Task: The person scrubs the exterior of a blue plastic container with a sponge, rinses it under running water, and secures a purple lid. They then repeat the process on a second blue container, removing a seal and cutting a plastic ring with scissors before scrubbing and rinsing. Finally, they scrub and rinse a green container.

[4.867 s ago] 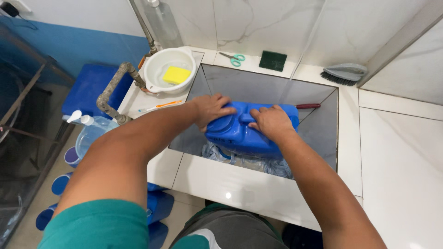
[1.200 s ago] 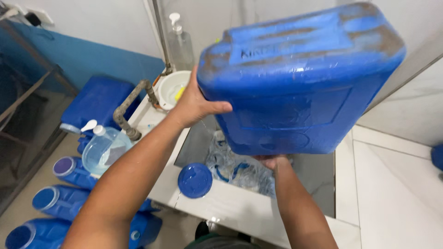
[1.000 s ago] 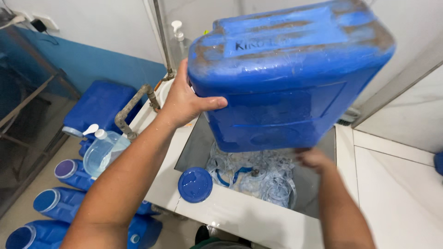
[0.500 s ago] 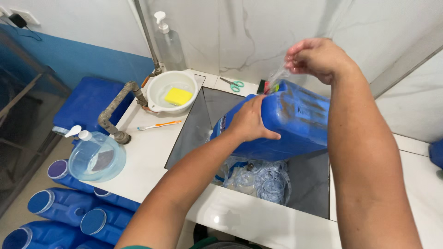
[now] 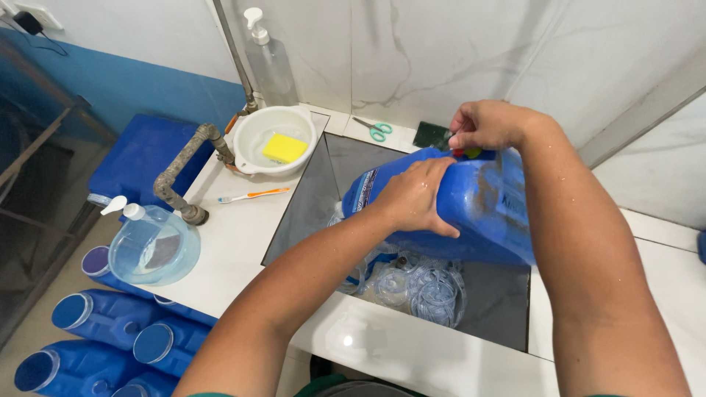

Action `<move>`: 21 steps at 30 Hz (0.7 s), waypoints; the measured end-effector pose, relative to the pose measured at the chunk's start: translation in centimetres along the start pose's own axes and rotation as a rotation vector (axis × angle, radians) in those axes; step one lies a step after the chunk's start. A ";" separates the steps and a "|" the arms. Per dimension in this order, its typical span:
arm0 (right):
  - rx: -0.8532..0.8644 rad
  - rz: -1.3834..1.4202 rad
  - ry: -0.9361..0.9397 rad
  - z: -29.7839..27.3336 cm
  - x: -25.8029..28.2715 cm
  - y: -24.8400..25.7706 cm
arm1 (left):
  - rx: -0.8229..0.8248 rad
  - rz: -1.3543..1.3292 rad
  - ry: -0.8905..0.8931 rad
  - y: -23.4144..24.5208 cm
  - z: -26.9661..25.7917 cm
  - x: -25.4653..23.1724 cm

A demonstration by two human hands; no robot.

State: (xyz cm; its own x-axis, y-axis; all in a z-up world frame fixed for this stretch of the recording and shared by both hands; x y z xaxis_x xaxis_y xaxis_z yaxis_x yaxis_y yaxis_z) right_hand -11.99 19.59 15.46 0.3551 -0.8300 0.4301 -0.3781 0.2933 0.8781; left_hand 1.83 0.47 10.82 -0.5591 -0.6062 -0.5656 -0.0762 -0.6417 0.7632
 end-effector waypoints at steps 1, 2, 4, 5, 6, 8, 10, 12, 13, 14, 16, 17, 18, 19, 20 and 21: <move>0.021 -0.025 0.007 0.2 -0.6 -0.3 | -0.001 0.003 -0.018 -0.1 -0.2 0.0; 0.013 -0.067 -0.012 0.5 -1.1 -0.4 | -0.005 0.007 -0.034 -0.1 -0.4 0.0; -0.007 -0.150 -0.053 0.7 -1.9 -0.6 | 0.019 0.008 -0.060 -0.4 -0.6 0.2; -0.075 -0.090 -0.081 0.6 -2.2 -0.5 | 0.032 0.009 -0.075 -0.6 -0.6 0.3; -0.143 -0.033 -0.106 0.5 -2.3 -0.1 | 0.032 0.000 -0.069 -0.6 -0.4 0.3; -0.287 0.247 -0.148 -0.2 -2.4 0.8 | 0.036 -0.022 -0.056 -0.8 0.1 0.5; -0.437 0.694 -0.183 -1.1 -2.0 2.0 | 0.016 -0.045 -0.006 -0.8 0.5 0.9; -0.242 0.620 -0.207 -2.0 -1.2 2.9 | 0.032 -0.049 0.061 -0.9 0.9 1.1; -0.145 0.581 -0.220 -2.5 -0.7 3.2 | 0.057 -0.041 0.103 -1.0 1.1 1.1; -0.155 0.593 -0.213 -2.9 -0.2 3.8 | 0.080 -0.029 0.139 -0.9 1.5 1.2; -0.171 0.619 -0.201 -3.6 0.7 4.6 | 0.079 -0.027 0.150 -0.9 1.7 1.0; -0.165 0.589 -0.211 -4.0 1.1 4.6 | 0.081 -0.027 0.158 -1.0 1.6 0.8; -0.161 0.560 -0.218 -4.1 1.4 4.5 | 0.081 -0.026 0.153 -1.0 1.5 0.8; -0.156 0.530 -0.224 -4.2 1.5 4.4 | 0.082 -0.025 0.147 -1.0 1.5 0.8; -0.154 0.535 -0.210 -4.2 1.7 4.7 | 0.078 -0.022 0.137 -0.9 1.8 0.7; -0.153 0.540 -0.196 -4.2 1.6 5.0 | 0.065 -0.020 0.122 -0.7 2.1 0.7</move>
State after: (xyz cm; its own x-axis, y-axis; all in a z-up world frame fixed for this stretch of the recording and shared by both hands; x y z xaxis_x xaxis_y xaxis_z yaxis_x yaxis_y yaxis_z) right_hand -9.73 21.68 21.45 -0.0233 -0.6121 0.7904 -0.3289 0.7513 0.5721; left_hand -0.28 1.50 10.54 -0.4528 -0.6488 -0.6116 -0.1416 -0.6249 0.7678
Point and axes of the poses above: each hand's wrist, its own z-axis towards the middle knuckle, its own y-axis out of the back of the hand, x = y × z, the point moved 2 cm from there along z, towards the middle knuckle, and after that the axes turned 5 degrees about y, right-handed, at the moved point
